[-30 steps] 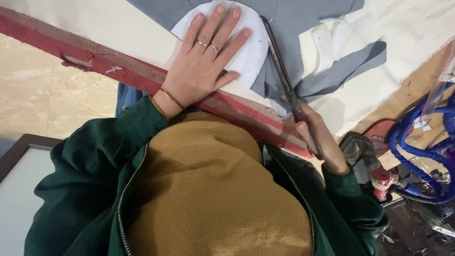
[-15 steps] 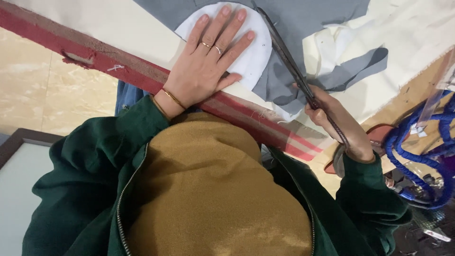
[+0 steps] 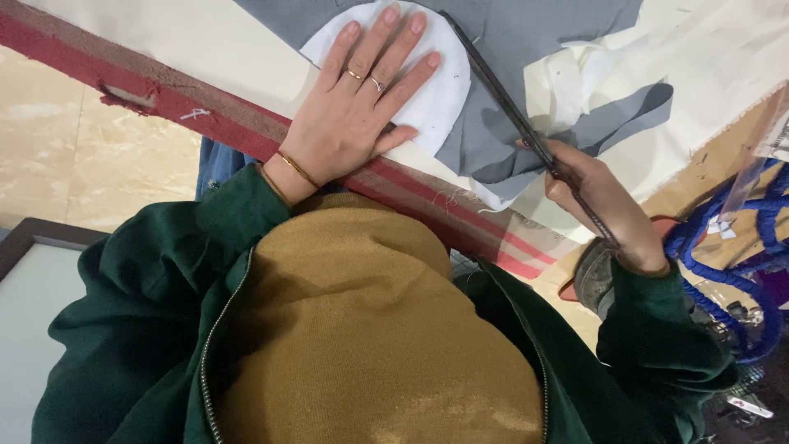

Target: Cutting out fabric pieces using a paper template and scissors on a work table in a garment factory.

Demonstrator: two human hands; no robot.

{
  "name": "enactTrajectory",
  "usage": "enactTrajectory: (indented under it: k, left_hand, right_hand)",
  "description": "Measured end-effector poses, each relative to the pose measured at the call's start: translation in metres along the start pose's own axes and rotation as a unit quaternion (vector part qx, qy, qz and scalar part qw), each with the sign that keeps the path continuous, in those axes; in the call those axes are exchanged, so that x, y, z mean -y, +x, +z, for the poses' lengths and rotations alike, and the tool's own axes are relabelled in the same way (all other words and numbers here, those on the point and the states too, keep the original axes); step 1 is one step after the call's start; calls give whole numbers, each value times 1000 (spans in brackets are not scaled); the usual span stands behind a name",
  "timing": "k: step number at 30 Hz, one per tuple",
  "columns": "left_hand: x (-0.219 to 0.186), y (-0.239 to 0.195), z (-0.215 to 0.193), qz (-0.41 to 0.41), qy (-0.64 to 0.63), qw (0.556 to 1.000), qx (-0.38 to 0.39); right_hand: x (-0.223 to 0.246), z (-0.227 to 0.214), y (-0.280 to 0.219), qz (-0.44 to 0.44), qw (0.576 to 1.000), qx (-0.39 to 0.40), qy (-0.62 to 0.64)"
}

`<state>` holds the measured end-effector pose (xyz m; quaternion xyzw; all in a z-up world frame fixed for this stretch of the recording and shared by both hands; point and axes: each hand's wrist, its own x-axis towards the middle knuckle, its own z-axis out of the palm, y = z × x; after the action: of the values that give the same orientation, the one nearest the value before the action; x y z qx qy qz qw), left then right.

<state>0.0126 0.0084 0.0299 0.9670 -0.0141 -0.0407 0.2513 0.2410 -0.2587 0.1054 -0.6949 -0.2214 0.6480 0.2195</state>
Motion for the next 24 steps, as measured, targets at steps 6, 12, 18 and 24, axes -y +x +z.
enactTrajectory:
  k: [6,12,18,24]
  left_hand:
    - [1,-1,2,3,19,1000,-17]
    - [2,-1,2,3,-6,1000,-22]
    - [1,0,0,-1,-18,1000,-14]
    - [0,0,2,4,7,999,-32]
  right_hand:
    - [45,-8,-6,19,999,37,-34]
    - [18,-19,4,17,998,33,-57]
    - [1,-24,7,27,992,0,-121]
    - [15,-17,4,61,987,-43,-139]
